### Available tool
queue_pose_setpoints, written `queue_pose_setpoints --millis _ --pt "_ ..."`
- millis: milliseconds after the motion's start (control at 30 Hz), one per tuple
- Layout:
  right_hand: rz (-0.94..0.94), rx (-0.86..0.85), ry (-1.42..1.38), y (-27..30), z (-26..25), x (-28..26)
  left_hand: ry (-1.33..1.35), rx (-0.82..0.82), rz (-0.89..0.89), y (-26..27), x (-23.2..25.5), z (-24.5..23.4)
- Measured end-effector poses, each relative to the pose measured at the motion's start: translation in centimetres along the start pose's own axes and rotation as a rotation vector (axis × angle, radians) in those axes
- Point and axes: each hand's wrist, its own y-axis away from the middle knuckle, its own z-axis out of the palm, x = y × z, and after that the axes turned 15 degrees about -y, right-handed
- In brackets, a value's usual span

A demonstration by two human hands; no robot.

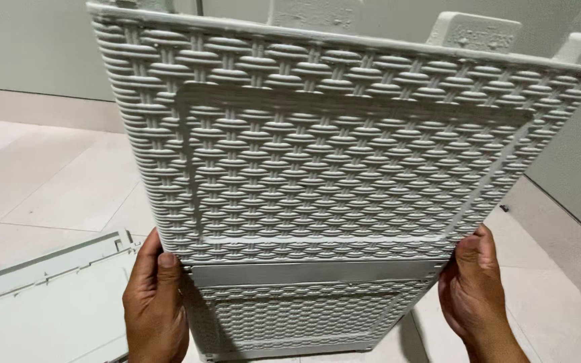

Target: The person assembles a modular storage crate by snapping together white and brown wicker-style panels. They remove folded towels from the partially assembled crate, then continue attaching panels to complete the box.

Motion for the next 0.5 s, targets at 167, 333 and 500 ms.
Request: queue_pose_setpoints --millis 167,333,500 --pt "-0.045 0.034 -0.016 1.0 2.2 -0.2 -0.016 -0.017 0.060 -0.3 -0.3 0.0" --pt "-0.057 0.082 0.028 1.4 3.1 -0.4 -0.026 0.009 0.018 -0.5 -0.4 0.3" --pt "-0.111 0.012 0.049 1.3 2.8 -0.2 -0.054 0.020 -0.027 0.0 0.4 0.4"
